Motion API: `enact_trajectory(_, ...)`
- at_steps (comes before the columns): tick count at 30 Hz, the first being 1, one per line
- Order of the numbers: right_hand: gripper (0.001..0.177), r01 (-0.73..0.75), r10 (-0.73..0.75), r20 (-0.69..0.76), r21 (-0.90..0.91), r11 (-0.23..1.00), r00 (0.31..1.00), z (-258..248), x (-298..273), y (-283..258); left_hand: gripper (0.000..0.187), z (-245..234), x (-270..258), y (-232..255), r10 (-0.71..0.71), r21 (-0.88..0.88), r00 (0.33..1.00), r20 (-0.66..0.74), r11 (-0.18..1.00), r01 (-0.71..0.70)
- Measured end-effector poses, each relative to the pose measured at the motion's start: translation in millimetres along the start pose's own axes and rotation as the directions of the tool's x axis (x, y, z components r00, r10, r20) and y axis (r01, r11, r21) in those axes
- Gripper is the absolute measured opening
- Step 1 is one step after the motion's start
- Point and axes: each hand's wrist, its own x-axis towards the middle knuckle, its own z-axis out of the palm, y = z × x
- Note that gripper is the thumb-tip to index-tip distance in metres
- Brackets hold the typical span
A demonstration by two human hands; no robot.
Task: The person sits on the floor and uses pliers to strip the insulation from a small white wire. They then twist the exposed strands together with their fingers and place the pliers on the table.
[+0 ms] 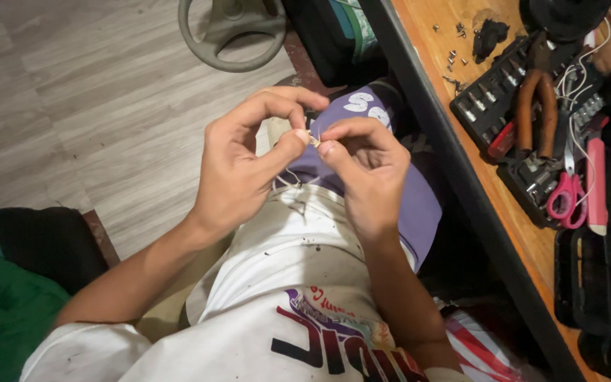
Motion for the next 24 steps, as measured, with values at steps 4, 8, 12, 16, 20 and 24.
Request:
enact_trajectory(4, 0.011, -0.060, 0.052, 0.072, 0.114, 0.992, 0.996, -4, 4, 3, 0.007, 1, 0, -1, 0.029, -0.058, 0.999, 0.028, 0.998, -0.027)
enact_trajectory(8, 0.011, -0.148, 0.119, 0.136, 0.233, 0.961, 0.984, -6, 4, 4, 0.008, 0, -2, -6, 0.057, -0.090, 0.997, 0.057, 0.995, -0.052)
enact_trajectory(12, 0.017, -0.256, 0.213, 0.172, 0.291, 0.922, 0.962, -8, 5, 5, 0.004, 1, -2, -7, 0.041, -0.030, 0.998, 0.058, 0.999, -0.039)
enact_trajectory(16, 0.014, -0.211, 0.176, 0.146, 0.277, 0.937, 0.973, -9, 3, 13, 0.006, 4, -3, -4, -0.066, 0.003, 0.998, 0.001, 0.998, 0.066)
enact_trajectory(20, 0.012, -0.090, 0.082, 0.114, 0.067, 0.994, 0.990, -5, 3, 13, 0.007, 7, -6, -2, -0.054, 0.089, 0.996, -0.068, 0.994, 0.060)
enact_trajectory(24, 0.014, 0.258, -0.263, 0.068, -0.535, 0.805, 0.962, 0, -1, -8, 0.005, 5, -2, -3, -0.087, 0.119, 0.992, -0.096, 0.988, 0.098)
